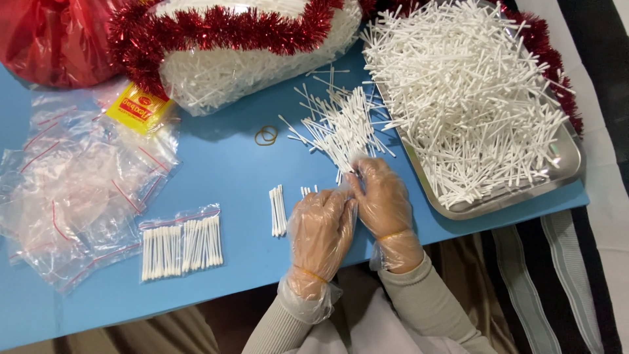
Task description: The person sorts white cotton swabs into small groups by hand and places a group into a transparent plastic bag on a blue tabletop.
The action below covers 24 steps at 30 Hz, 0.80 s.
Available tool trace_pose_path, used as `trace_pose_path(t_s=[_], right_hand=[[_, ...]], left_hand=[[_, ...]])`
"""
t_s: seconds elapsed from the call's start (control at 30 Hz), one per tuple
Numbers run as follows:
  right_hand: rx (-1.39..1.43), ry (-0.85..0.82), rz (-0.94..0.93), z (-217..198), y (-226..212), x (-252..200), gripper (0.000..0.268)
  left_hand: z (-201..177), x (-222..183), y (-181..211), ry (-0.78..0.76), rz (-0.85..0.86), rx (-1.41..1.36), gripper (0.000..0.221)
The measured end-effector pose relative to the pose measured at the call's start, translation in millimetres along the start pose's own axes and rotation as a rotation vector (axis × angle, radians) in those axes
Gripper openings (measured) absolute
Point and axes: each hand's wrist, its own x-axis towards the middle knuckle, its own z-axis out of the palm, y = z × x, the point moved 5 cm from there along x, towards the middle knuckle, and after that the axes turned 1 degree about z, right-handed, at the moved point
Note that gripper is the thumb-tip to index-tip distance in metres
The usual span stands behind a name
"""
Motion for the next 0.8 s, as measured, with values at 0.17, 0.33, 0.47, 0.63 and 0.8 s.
trace_pose_path(t_s=[0.17, 0.33, 0.47, 0.63, 0.8], right_hand=[[0.022, -0.026, 0.043, 6, 9, 1, 0.018], [0.193, 0.085, 0.051, -16, -9, 2, 0.012], [0.303, 0.197, 0.064, -27, -10, -5, 0.008], [0.31, 0.298, 0.056, -51, -5, -16, 0.012], [0.988, 0.209, 0.1, -76, -23, -25, 0.009]], left_hand=[[3, 0, -4, 0.002, -0.009, 0.004, 0.009], [-4, 4, -6, 0.003, -0.016, 0.014, 0.004], [-5, 2, -7, 0.007, -0.034, 0.004, 0.004], [-6, 0, -10, 0.029, -0.052, -0.003, 0.006], [-28, 2, -6, 0.028, -0.095, -0.045, 0.02]])
